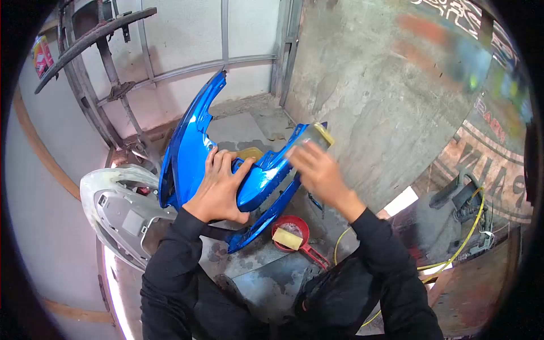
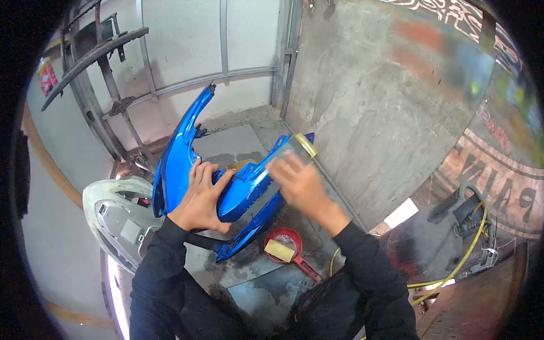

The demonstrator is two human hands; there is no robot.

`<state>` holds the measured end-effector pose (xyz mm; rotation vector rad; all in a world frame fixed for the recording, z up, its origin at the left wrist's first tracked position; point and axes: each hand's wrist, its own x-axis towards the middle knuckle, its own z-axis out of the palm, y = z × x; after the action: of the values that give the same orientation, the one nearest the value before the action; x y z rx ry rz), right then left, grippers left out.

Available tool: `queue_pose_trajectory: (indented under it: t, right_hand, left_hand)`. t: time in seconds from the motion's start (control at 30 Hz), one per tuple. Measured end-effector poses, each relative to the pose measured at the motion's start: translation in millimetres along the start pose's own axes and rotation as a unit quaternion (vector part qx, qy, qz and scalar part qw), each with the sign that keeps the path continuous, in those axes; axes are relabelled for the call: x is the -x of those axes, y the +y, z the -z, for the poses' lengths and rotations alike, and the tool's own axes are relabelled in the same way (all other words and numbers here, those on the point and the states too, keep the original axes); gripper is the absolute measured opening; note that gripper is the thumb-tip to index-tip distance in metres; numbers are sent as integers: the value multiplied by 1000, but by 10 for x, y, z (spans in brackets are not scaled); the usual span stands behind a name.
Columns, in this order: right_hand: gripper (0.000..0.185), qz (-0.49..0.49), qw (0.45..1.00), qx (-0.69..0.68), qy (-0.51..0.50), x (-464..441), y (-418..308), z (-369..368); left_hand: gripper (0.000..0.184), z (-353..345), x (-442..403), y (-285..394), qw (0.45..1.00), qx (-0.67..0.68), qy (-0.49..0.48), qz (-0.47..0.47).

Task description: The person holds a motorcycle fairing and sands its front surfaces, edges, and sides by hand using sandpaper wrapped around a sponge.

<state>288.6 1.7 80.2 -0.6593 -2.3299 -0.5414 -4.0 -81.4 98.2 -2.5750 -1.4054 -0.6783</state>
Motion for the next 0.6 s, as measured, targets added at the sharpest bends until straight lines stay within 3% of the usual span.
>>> queue_pose_trajectory:
  t: [0.07,0.3,0.43,0.5,0.6]
  right_hand:
    - [58,32,999,-41,-11,43,-348,-15]
    - [54,-19,999,-17,38,24,-28,-64]
    - [52,34,998,-61,1,57,-249,-116]
    - [47,-25,999,14,43,30,15,-73]
    - [51,2,999,-4,43,68,71,-121]
  left_hand:
    - [116,-37,-9,2,1000,4,-1,0]
    - [115,-55,-29,-22,1000,-4,-1,4]
    - [116,-109,-28,-55,1000,-6,-3,0]
    - [117,-99,-21,-48,1000,6,-14,6]
    - [118,-105,-37,-29,1000,14,-22,2]
